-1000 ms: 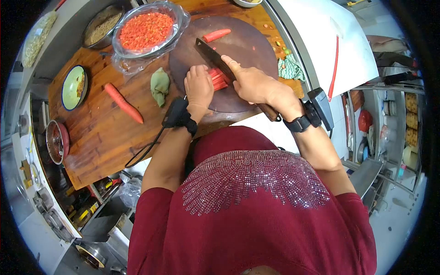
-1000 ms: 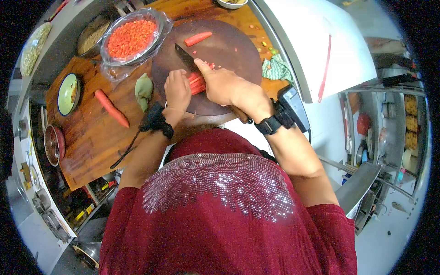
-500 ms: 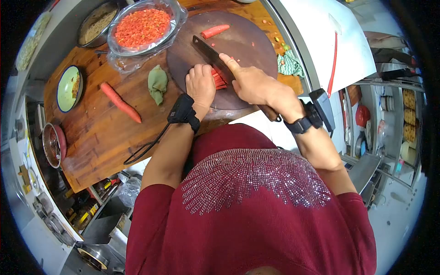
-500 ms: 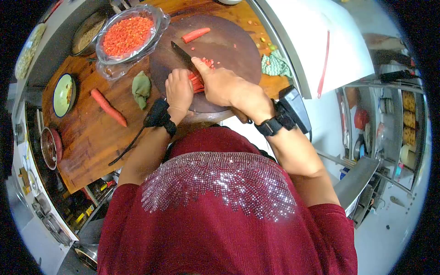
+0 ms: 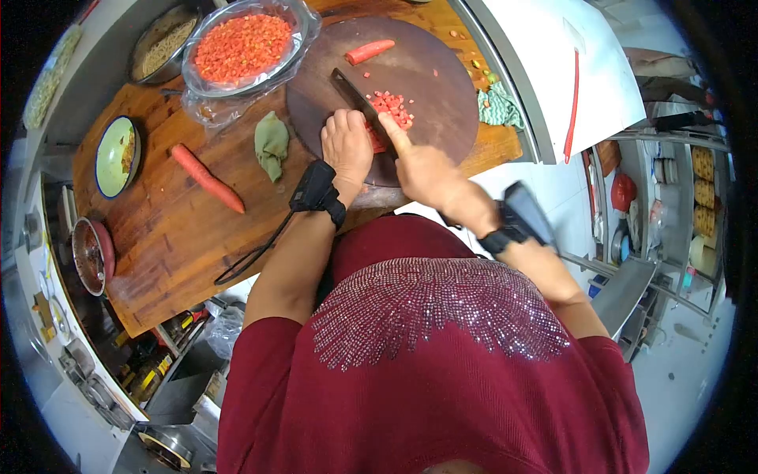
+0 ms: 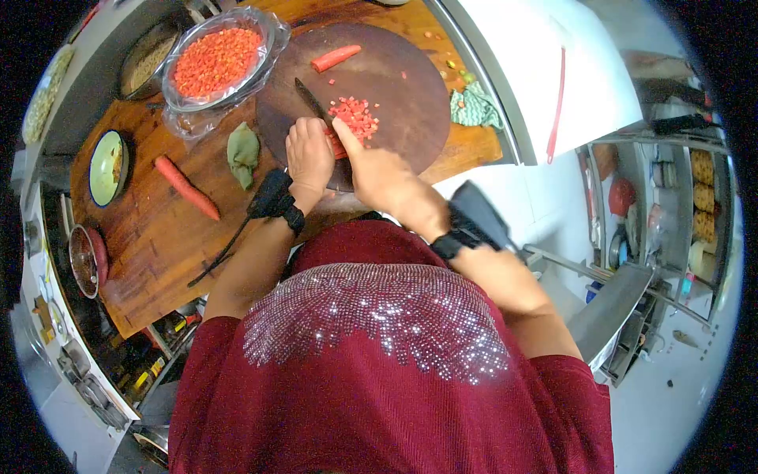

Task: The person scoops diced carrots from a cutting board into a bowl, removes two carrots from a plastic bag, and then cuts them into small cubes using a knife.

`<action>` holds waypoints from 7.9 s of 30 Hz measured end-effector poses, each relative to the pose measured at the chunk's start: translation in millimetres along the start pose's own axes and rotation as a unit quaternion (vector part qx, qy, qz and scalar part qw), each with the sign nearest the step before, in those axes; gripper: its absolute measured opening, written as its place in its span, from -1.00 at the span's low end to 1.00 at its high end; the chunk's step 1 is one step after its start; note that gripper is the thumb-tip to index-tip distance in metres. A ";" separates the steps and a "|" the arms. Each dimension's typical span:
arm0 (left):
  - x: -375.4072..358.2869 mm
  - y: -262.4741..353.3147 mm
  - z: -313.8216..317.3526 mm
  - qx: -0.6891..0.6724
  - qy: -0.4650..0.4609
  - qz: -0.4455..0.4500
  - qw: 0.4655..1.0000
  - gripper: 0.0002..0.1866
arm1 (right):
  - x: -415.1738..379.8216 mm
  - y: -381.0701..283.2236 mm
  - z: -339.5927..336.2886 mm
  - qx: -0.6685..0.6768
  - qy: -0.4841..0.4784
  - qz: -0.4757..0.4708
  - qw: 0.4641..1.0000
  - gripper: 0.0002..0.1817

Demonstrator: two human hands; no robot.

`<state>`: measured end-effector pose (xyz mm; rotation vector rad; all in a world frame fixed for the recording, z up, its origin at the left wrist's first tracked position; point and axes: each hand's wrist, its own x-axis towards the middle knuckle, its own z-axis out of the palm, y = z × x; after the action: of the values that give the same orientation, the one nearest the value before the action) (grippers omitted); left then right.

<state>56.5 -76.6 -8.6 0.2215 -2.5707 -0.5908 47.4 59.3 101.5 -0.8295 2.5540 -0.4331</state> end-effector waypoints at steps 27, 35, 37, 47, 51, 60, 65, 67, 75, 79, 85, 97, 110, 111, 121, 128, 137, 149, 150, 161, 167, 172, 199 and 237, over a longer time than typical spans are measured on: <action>-9.3 -21.9 -15.0 -0.060 -0.002 0.019 0.998 -0.84 | -9.1 -27.2 -27.2 0.023 -0.062 0.016 0.998 -0.23; -10.1 -18.1 -12.9 -0.023 -0.007 0.039 0.999 -0.87 | 3.4 -13.2 5.8 0.005 0.002 0.005 1.000 -0.20; -10.8 -19.7 -13.0 -0.044 0.004 0.040 0.998 -0.87 | 11.6 -16.8 -17.3 0.012 -0.016 -0.024 1.000 -0.23; -13.8 -22.2 -16.3 -0.036 0.004 0.019 0.999 -0.87 | -5.8 -26.7 20.6 0.003 -0.016 0.068 0.998 -0.20; -12.0 -24.6 -16.0 -0.038 -0.015 0.026 0.999 -0.87 | 7.3 -21.2 -7.4 0.017 -0.021 -0.001 1.000 -0.19; -15.1 -30.8 -18.6 -0.049 0.004 0.025 0.998 -0.87 | -11.0 -32.7 19.8 0.019 -0.034 0.072 0.997 -0.20; -17.7 -30.7 -18.7 -0.041 -0.009 0.033 0.999 -0.88 | -0.2 -32.8 6.4 0.011 -0.024 0.047 0.999 -0.19; -16.3 -32.6 -19.1 -0.043 -0.008 0.040 0.998 -0.89 | 5.1 -29.3 -3.5 0.014 -0.015 0.026 0.999 -0.19; -33.3 -37.7 -48.2 -0.118 -0.018 0.142 0.983 -0.86 | -4.2 -33.8 -21.9 -0.009 -0.058 0.024 0.998 -0.21; -39.0 -37.9 -43.9 -0.102 -0.030 0.143 0.984 -0.82 | -3.8 -37.5 -27.3 -0.009 -0.055 0.022 0.998 -0.22; -36.6 -35.7 -37.0 -0.111 -0.008 0.106 0.988 -0.83 | -8.6 -45.8 -31.7 0.022 -0.074 0.044 0.996 -0.23; -25.2 -31.5 -24.4 -0.071 0.013 0.056 0.996 -0.84 | -6.5 -29.6 12.2 0.000 -0.029 0.043 0.999 -0.19; -32.3 -37.8 -21.1 -0.074 0.021 0.074 0.994 -0.79 | -10.5 -44.1 9.5 0.010 -0.027 0.055 0.998 -0.19; -31.9 -38.4 -21.2 -0.093 0.024 0.069 0.993 -0.79 | -7.0 -43.5 0.6 0.014 -0.037 0.028 0.999 -0.19; -33.7 -52.4 -32.0 -0.149 0.020 0.085 0.985 -0.80 | -25.4 -43.7 30.2 0.020 -0.023 0.073 0.997 -0.18; -34.8 -51.3 -35.9 -0.102 -0.007 0.111 0.988 -0.85 | -16.4 -37.4 13.3 -0.019 -0.021 0.025 0.999 -0.22; -35.4 -48.4 -40.7 -0.119 -0.007 0.095 0.988 -0.88 | -11.6 -43.6 2.5 0.061 -0.022 0.011 0.998 -0.21; -25.2 -37.5 -42.0 -0.239 -0.011 0.040 0.970 -0.69 | -12.4 -32.4 7.9 0.141 0.031 0.051 0.988 -0.21; -21.5 -25.3 -48.3 -0.262 -0.008 0.072 0.962 -0.60 | -12.9 -20.7 16.1 0.157 0.074 0.038 0.984 -0.21; 14.0 10.1 -8.2 -0.017 -0.106 0.103 0.989 -0.36 | -12.4 45.5 -17.8 0.451 0.063 0.040 0.890 -0.30; 19.6 17.7 -12.1 -0.112 -0.029 -0.173 0.978 -0.48 | 2.4 81.3 -9.1 0.643 0.030 0.034 0.765 -0.55; 20.7 81.7 -34.3 -0.607 0.042 -0.248 0.754 -0.41 | -6.7 102.6 -10.7 0.822 -0.062 0.085 0.560 -0.68; 45.1 11.6 6.3 -0.374 -0.046 -0.185 0.908 -0.64 | -78.8 172.2 18.8 0.697 0.030 0.125 0.706 -0.71; 17.7 32.5 15.3 -0.002 0.036 -0.136 0.990 -0.45 | 1.8 91.1 29.8 0.483 -0.109 0.058 0.867 -0.52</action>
<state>32.0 -46.6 1.4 0.5890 -2.4869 -0.6738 16.3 123.9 37.9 -0.3029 1.7811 -1.3297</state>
